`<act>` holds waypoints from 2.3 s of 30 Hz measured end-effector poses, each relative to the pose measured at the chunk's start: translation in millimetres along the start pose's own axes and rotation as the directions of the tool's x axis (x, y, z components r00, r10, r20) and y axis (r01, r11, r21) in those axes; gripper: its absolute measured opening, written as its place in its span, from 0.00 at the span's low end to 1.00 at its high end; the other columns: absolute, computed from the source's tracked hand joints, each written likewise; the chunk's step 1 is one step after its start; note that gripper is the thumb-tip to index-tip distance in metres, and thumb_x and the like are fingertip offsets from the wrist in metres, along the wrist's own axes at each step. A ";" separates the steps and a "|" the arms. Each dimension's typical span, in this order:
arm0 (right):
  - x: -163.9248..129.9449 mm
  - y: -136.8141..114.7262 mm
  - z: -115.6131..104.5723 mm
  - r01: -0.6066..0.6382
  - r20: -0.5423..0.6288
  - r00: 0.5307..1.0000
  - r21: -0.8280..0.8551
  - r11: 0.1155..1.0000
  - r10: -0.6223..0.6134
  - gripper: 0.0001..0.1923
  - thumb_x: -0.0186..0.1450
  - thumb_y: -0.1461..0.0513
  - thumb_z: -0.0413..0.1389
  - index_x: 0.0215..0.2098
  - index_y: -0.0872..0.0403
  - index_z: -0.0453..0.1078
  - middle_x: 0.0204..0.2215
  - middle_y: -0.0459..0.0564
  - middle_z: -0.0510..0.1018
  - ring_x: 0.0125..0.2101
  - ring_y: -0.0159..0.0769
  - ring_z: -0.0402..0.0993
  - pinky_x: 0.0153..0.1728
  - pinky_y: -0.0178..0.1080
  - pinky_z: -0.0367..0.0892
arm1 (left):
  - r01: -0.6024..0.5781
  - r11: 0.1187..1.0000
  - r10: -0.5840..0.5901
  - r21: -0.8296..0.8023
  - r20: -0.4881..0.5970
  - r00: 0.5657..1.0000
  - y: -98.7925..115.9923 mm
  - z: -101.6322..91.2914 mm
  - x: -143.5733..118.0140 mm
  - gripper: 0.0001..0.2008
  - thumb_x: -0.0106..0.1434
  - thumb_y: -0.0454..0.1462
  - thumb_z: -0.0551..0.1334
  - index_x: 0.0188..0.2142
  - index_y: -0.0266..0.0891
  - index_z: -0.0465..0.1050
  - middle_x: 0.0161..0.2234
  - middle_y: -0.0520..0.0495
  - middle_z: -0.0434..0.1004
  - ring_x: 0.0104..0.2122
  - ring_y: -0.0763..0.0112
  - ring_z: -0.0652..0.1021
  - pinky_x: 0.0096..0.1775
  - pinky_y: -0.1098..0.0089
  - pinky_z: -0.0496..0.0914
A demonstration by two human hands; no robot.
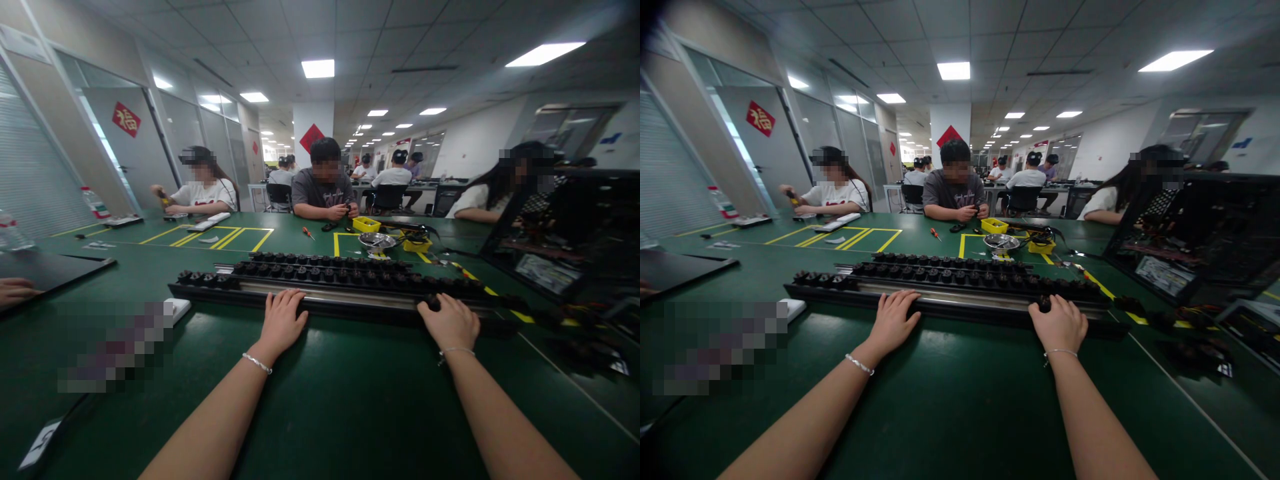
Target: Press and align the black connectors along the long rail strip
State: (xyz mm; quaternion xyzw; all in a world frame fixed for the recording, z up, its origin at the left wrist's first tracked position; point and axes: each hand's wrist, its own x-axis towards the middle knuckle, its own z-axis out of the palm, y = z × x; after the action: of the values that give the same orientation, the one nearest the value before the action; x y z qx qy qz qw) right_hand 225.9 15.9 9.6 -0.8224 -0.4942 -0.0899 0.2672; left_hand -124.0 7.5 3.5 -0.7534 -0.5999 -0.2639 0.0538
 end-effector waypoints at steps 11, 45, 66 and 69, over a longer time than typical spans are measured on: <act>-1.6 -1.2 -0.6 -0.002 -0.030 1.000 0.009 1.000 0.002 0.29 0.57 0.51 0.45 0.51 0.56 0.68 0.53 0.54 0.70 0.55 0.48 0.58 0.56 0.53 0.48 | 0.000 1.000 0.000 -0.001 -0.001 1.000 0.8 0.3 -0.1 0.19 0.61 0.41 0.55 0.52 0.47 0.64 0.55 0.49 0.68 0.56 0.60 0.63 0.60 0.47 0.47; 4.1 10.8 -2.3 -0.047 -0.010 0.999 0.020 0.999 0.047 0.30 0.58 0.49 0.45 0.52 0.57 0.67 0.54 0.56 0.68 0.55 0.50 0.57 0.56 0.56 0.48 | -0.015 1.000 0.015 0.000 -0.020 1.000 -0.3 1.4 -0.1 0.19 0.61 0.41 0.55 0.52 0.47 0.65 0.54 0.48 0.68 0.56 0.59 0.64 0.60 0.47 0.47; 5.4 13.8 -8.4 -0.073 -0.021 0.997 0.007 0.997 0.073 0.29 0.58 0.51 0.44 0.52 0.57 0.67 0.54 0.56 0.69 0.55 0.49 0.58 0.54 0.54 0.51 | -0.010 1.000 0.010 0.009 -0.006 1.000 0.7 0.1 0.1 0.19 0.61 0.41 0.55 0.52 0.47 0.64 0.54 0.48 0.68 0.56 0.59 0.64 0.60 0.47 0.47; 6.4 15.5 -8.4 -0.077 -0.018 0.997 0.013 0.997 0.077 0.29 0.58 0.50 0.45 0.52 0.57 0.67 0.54 0.57 0.69 0.54 0.50 0.59 0.54 0.55 0.51 | -0.010 1.000 0.010 0.007 -0.004 1.000 0.3 0.4 0.1 0.19 0.61 0.41 0.55 0.53 0.47 0.64 0.55 0.48 0.68 0.56 0.59 0.64 0.60 0.46 0.47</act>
State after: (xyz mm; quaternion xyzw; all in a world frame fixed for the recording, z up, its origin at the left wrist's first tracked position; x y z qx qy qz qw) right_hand 243.3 10.6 13.8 -0.8382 -0.4602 -0.0843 0.2802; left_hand -123.5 7.7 3.3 -0.7557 -0.5968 -0.2631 0.0588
